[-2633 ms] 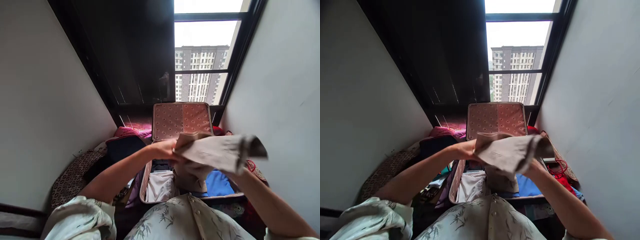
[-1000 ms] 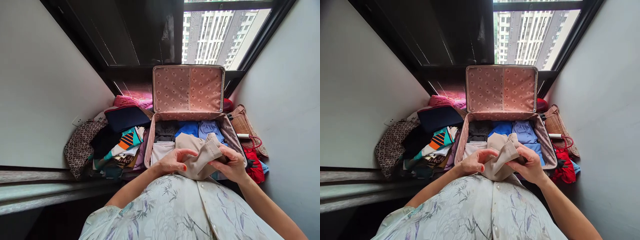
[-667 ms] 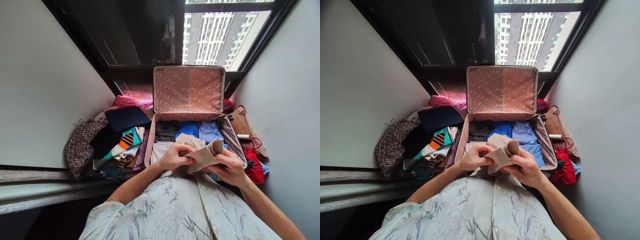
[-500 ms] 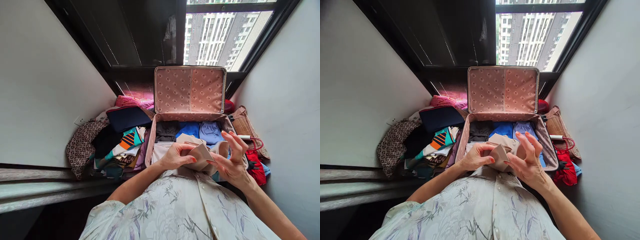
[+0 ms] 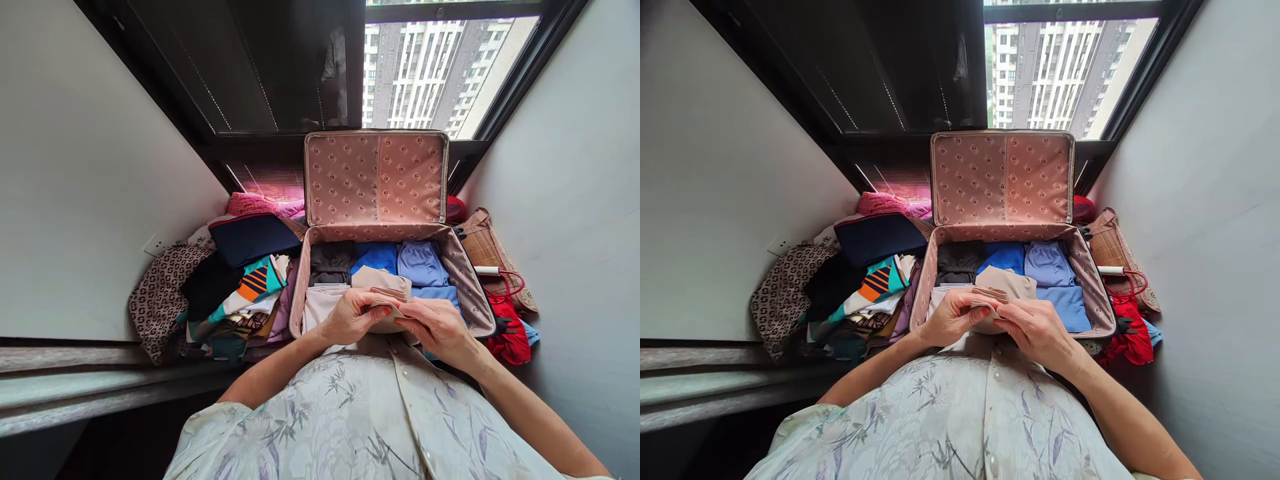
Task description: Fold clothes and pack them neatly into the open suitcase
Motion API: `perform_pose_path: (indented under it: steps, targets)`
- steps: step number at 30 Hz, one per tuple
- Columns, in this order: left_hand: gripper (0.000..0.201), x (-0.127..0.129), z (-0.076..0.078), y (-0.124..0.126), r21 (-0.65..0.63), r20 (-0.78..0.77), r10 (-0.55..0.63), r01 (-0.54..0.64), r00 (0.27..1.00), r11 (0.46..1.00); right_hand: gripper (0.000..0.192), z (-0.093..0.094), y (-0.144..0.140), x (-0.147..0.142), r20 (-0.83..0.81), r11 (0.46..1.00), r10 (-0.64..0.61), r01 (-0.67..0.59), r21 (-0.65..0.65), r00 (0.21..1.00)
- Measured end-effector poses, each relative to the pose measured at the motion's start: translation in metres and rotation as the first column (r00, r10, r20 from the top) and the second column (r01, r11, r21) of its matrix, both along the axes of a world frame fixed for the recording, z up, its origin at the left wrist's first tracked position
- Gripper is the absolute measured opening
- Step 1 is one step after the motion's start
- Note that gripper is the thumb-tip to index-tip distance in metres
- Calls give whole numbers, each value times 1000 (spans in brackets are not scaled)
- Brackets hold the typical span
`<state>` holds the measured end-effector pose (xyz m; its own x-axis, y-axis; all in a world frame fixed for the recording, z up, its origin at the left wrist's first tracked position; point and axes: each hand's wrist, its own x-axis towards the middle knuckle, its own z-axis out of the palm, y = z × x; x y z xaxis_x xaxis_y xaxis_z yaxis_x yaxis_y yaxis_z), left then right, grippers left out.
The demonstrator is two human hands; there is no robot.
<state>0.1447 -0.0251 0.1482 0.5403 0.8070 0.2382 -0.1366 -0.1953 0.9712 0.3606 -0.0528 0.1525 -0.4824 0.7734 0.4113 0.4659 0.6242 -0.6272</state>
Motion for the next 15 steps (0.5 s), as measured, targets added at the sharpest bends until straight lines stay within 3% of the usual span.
perform_pose_path:
  steps: [2, 4, 7, 9, 11, 13, 15]
  targets:
    - [41, -5, 4, 0, 33, -16, -22, 23, 1000, 999, 18, 2, 1, 1, -49, 994, -41, 36, -104, 998]
    - [40, -11, 8, 0, 64, -60, -86, 90, 995, 994, 37, 3, 4, 5, -61, 969, -19, 4, -247, 998]
    - [38, -16, 12, 0, 83, -118, -225, 236, 967, 968, 57, 4, 13, 12, -12, 882, 210, -195, -430, 978]
    - [39, -17, 14, 0, 88, -133, -281, 294, 950, 952, 45, 4, 20, 18, 42, 802, 382, -309, -511, 923]
    - [39, -18, 14, 2, 105, -137, -287, 302, 948, 948, 30, 5, 25, 23, 59, 755, 465, -361, -548, 883]
    - [41, -19, 15, 3, 118, -147, -261, 279, 954, 953, 28, 6, 28, 29, 35, 765, 446, -361, -534, 894]
    - [43, -21, 17, 5, 117, -163, -229, 250, 960, 961, 30, 8, 29, 36, 10, 808, 364, -310, -501, 932]
